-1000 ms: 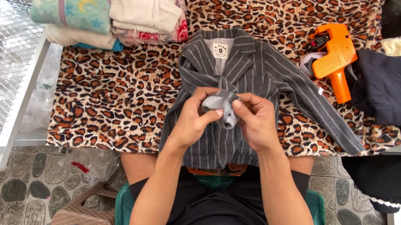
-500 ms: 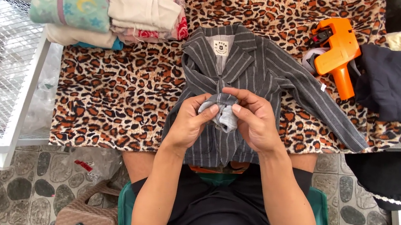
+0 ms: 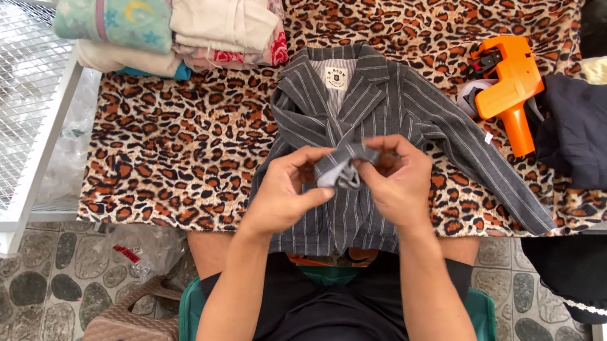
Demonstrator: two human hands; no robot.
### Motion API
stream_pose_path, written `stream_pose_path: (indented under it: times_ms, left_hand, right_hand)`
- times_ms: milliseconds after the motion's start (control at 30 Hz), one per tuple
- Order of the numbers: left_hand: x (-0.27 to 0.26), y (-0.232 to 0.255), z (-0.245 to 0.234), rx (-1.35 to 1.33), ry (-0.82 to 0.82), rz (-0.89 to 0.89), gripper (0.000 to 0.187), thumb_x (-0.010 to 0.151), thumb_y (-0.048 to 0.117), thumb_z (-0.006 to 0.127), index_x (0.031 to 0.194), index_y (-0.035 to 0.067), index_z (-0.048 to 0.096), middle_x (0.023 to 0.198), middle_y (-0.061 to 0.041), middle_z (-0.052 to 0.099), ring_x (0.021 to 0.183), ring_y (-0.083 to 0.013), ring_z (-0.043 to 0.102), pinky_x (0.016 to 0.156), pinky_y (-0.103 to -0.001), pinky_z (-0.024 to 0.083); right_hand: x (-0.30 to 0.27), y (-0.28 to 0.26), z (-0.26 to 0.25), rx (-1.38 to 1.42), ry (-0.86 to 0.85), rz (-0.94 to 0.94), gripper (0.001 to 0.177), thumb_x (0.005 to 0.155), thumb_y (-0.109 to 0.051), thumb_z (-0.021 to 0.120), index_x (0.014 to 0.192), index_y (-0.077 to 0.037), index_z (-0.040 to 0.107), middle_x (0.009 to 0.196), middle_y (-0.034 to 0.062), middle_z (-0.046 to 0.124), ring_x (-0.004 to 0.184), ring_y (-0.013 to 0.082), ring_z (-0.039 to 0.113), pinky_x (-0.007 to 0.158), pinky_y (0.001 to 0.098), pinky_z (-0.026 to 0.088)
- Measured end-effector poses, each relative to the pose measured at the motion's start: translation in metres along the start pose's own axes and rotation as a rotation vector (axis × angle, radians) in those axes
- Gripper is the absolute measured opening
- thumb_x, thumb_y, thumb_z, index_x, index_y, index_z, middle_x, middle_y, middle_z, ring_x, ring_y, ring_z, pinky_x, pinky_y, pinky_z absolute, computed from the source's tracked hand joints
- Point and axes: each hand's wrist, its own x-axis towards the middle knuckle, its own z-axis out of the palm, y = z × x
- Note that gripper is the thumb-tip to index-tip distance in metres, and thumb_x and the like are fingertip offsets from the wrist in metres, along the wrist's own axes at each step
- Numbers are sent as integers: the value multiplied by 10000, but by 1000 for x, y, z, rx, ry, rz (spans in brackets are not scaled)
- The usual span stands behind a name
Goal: The person is folding a striped blazer and a dark blue jacket on a leopard-print surface, likely preparing them for display or storage.
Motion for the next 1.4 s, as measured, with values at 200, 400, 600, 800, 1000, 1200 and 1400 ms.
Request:
stream_pose_path:
  times_ms: [200, 400, 600, 800, 1000, 1200, 1400]
  left_hand:
    - [7, -25, 3, 820, 733, 426, 225, 568, -52, 561, 637, 162, 556, 491, 40, 317, 413, -139, 378, 462, -211, 369]
    - [-5, -20, 5, 827, 527, 505, 296, 661, -47, 612, 580, 157, 414, 488, -47, 399, 428, -279, 470, 440, -327, 403]
    - [-33, 16, -4, 499, 140, 217, 402, 603, 310, 979, 798, 105, 694, 758, -115, 682, 730, -293, 725, 634, -368, 583]
    - [13, -2, -71, 148, 179, -645, 1014, 878, 869, 242, 1103, -7, 701, 908, -232, 754, 739, -281, 761, 566, -317, 594]
    - [31, 31, -93, 396, 314, -476, 172, 866, 49, 740, 1038, 45, 732, 806, -176, 740, 573, -228, 720, 483, -349, 608]
    - [28, -5, -132, 744, 220, -522, 517, 1035, 565, 614, 965, 73, 755, 712, -138, 696, 576, -267, 693, 522, -426, 556]
    - [35, -1, -97, 1019, 136, -766, 455, 863, 501, 635, 1199, 220, 757, 1190, -136, 743, 1198, -397, 661, 996, -577, 508]
  right_hand:
    - [-9, 61, 11, -687, 396, -791, 342, 575, 46, 566, 512, -183, 320, 517, -49, 311, 414, 198, 340, 435, 278, 294]
    - [-14, 100, 13, -476, 170, -783, 327, 677, 98, 652, 609, -154, 455, 611, 18, 448, 503, 257, 511, 480, 340, 440]
    - [-11, 108, -15, -211, 220, -707, 457, 775, 87, 704, 590, -151, 361, 579, 48, 418, 500, 237, 460, 543, 278, 433]
    - [-26, 78, 9, -329, 108, -679, 260, 761, -25, 715, 695, -156, 501, 736, 59, 623, 668, 266, 643, 640, 357, 499]
    - [-42, 8, 47, -145, -504, -487, 245, 830, -229, 826, 990, -61, 750, 1066, 204, 750, 1071, 436, 707, 919, 501, 544]
    - [-11, 31, 24, -492, -424, -446, 408, 814, -220, 844, 1170, -68, 717, 1245, 225, 693, 1155, 444, 660, 961, 525, 521]
    - [-1, 48, 24, -847, -174, -730, 315, 911, -282, 771, 1162, -98, 725, 1221, 151, 678, 1175, 370, 639, 968, 496, 491]
